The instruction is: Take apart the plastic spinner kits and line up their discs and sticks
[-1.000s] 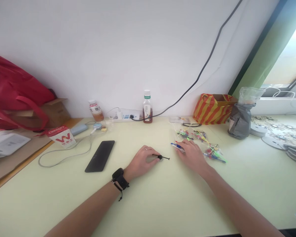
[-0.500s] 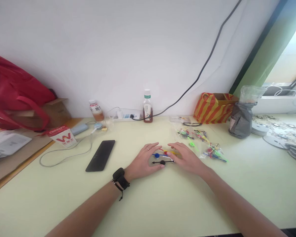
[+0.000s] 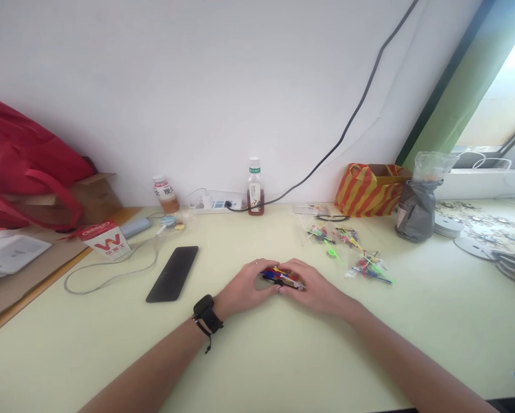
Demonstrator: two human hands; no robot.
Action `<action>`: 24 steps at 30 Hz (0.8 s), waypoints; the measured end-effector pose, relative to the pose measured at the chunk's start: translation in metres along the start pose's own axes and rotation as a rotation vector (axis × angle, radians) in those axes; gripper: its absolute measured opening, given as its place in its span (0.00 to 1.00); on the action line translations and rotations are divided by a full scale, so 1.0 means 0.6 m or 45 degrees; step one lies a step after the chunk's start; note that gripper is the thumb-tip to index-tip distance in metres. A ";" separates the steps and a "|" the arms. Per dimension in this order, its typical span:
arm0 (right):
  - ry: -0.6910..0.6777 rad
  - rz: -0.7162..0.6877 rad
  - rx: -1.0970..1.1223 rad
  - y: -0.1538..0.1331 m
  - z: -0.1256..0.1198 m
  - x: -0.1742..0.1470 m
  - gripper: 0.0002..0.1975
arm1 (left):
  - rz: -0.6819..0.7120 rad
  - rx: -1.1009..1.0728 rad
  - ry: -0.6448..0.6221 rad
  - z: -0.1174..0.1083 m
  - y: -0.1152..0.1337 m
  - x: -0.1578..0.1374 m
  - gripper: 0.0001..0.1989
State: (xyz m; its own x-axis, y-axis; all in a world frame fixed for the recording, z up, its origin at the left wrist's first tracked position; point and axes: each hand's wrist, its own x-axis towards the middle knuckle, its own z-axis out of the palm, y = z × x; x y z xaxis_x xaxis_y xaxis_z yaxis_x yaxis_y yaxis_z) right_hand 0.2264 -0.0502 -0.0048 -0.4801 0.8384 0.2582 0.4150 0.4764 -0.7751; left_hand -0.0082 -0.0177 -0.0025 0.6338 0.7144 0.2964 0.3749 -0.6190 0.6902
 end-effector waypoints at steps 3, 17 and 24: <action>0.046 -0.037 -0.074 0.003 0.000 0.000 0.19 | 0.027 0.013 0.009 -0.002 0.004 -0.002 0.24; 0.402 0.269 -0.792 0.094 -0.077 0.102 0.14 | -0.212 0.233 -0.370 -0.102 0.035 0.084 0.25; 0.270 0.527 -0.930 0.147 -0.104 0.169 0.26 | -0.472 0.459 -0.433 -0.170 0.038 0.123 0.33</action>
State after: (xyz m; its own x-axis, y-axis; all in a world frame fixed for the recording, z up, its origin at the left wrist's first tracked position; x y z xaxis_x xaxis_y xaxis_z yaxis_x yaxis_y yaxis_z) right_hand 0.2628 0.0933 -0.0113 -0.0568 0.9791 0.1955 0.9520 0.1121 -0.2849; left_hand -0.0217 0.0542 0.1023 0.5757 0.7957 -0.1882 0.7788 -0.4634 0.4228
